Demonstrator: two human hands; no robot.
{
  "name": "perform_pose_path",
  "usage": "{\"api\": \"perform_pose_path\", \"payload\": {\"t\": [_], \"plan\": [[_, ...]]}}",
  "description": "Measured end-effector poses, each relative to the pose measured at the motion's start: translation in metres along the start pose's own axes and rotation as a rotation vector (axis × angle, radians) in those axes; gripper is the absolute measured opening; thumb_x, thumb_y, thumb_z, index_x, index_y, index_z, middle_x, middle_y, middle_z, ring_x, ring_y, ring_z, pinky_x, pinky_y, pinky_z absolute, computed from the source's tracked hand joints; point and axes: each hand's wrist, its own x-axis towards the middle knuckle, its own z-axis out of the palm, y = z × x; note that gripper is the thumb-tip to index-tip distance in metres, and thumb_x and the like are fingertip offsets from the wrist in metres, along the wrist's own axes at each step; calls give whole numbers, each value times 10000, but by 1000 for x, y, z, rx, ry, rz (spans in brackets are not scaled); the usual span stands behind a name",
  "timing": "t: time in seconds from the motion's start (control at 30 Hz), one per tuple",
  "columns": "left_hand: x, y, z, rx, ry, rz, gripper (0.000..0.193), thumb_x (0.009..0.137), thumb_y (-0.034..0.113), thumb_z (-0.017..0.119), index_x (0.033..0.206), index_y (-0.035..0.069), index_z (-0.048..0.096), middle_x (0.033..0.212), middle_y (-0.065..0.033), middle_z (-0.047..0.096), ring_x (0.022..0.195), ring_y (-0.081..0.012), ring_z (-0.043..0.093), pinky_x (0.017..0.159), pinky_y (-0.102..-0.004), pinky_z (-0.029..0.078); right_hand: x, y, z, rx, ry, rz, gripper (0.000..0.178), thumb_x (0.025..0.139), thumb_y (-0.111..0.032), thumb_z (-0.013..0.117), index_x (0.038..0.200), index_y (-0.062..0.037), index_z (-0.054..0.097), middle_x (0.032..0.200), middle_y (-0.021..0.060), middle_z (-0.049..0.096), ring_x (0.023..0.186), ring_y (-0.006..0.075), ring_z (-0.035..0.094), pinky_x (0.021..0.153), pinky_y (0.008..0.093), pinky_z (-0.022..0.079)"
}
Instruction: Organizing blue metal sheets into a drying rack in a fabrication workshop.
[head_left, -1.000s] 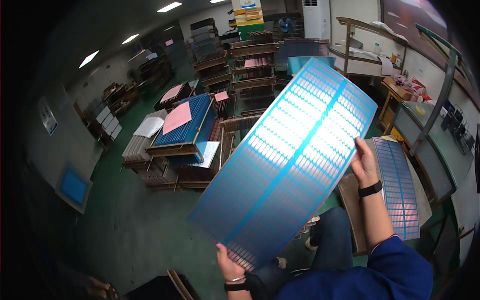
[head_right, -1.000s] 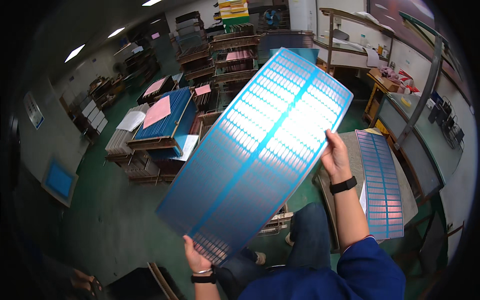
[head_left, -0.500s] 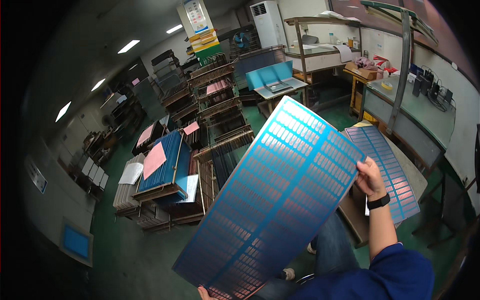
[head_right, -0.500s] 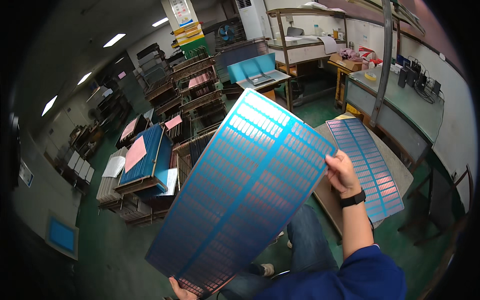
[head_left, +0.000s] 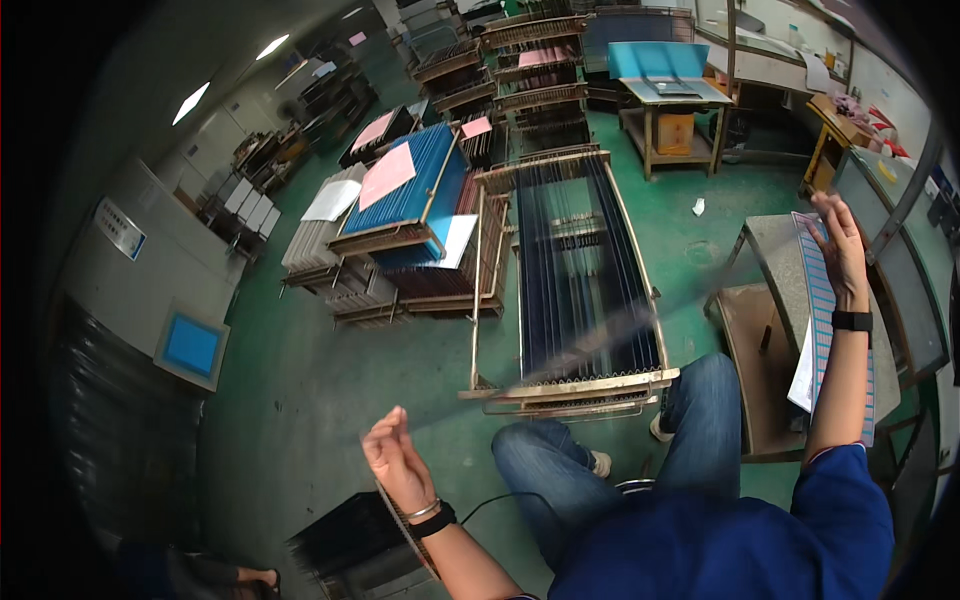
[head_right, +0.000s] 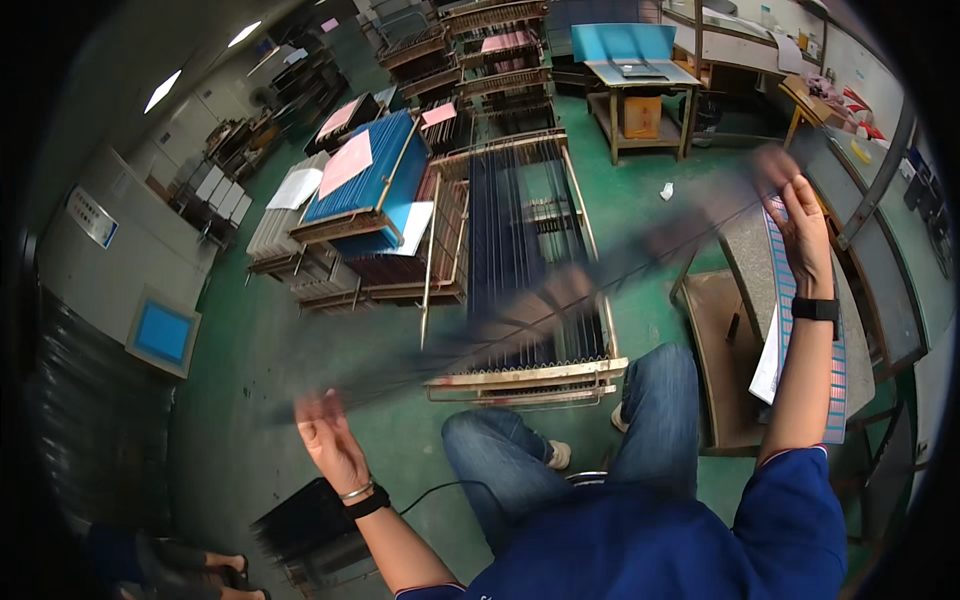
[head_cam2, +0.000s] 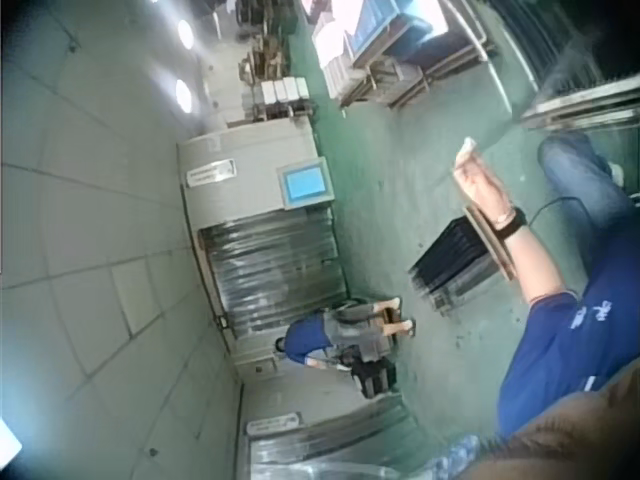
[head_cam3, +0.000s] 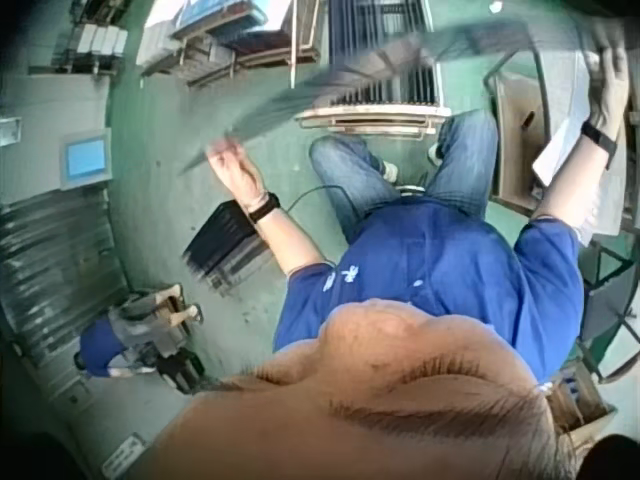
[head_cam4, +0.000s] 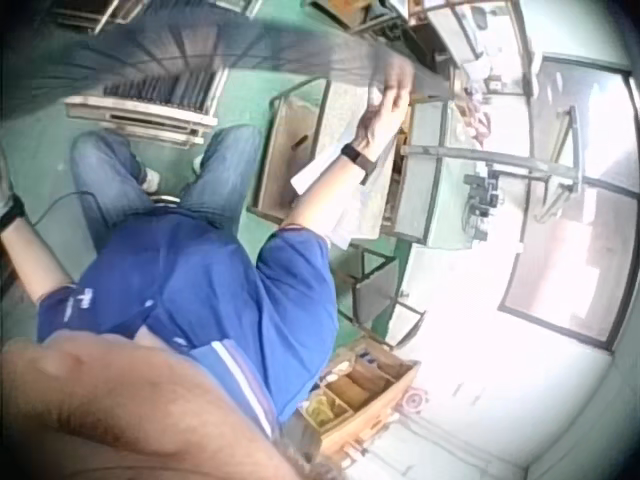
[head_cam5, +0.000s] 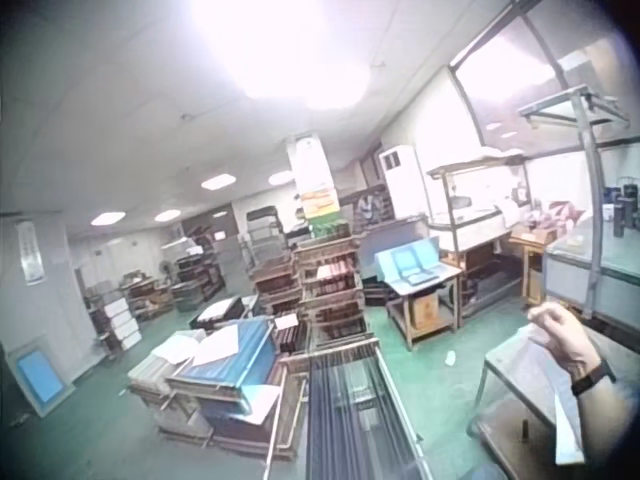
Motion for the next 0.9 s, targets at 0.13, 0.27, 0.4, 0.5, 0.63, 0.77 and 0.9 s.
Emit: {"api": "perform_pose_path", "payload": {"t": [0.13,0.27,0.4,0.5,0.63,0.77,0.9], "plan": [[-14,-4,40,40,-75,83,225,937,94,459,1161,115,474,1274,-124,484,1139,-236,495,964,-395,434,-28,10,53,641,-468,-219,382,929,-173,469,1292,-78,403,1338,122,436,1208,233,436,1025,414,348],[-39,-15,32,-159,52,-325,409,872,0,535,1257,102,439,1270,-121,496,1100,-219,540,891,-352,499,-43,43,48,702,-370,-74,389,930,-184,465,1294,-67,395,1348,128,423,1216,244,425,1025,417,349],[-47,-17,47,-373,-5,-422,443,910,88,518,1329,86,375,1300,-110,477,1108,-183,530,903,-341,486,-56,62,17,574,-214,33,397,931,-194,461,1296,-57,387,1357,134,410,1225,254,415,1024,421,350],[-47,-18,46,-593,67,-743,399,983,195,361,1339,17,335,1292,-97,481,1127,-161,509,941,-305,436,-57,71,-7,360,-96,83,404,932,-202,458,1297,-49,381,1365,139,400,1231,261,407,1024,423,350],[-51,-19,51,-588,-21,-851,359,976,177,390,1300,22,380,1202,-75,530,1056,-152,538,903,-305,455,-52,95,-31,-323,-24,81,413,933,-213,454,1299,-39,373,1374,145,387,1239,271,396,1024,426,351],[-50,-26,53,-569,45,-855,350,975,177,398,1288,22,395,1183,-71,546,1045,-156,544,889,-306,460,-58,120,-53,-1107,-85,-132,424,934,-224,450,1301,-29,365,1384,151,374,1247,281,385,1024,430,351],[-45,-21,64,-545,121,-741,333,979,172,379,1276,24,402,1165,-73,555,1026,-158,559,867,-305,478,-65,147,-70,342,76,166,356,955,-205,415,1252,-10,431,1333,147,441,1213,270,429,1012,419,364]]}}
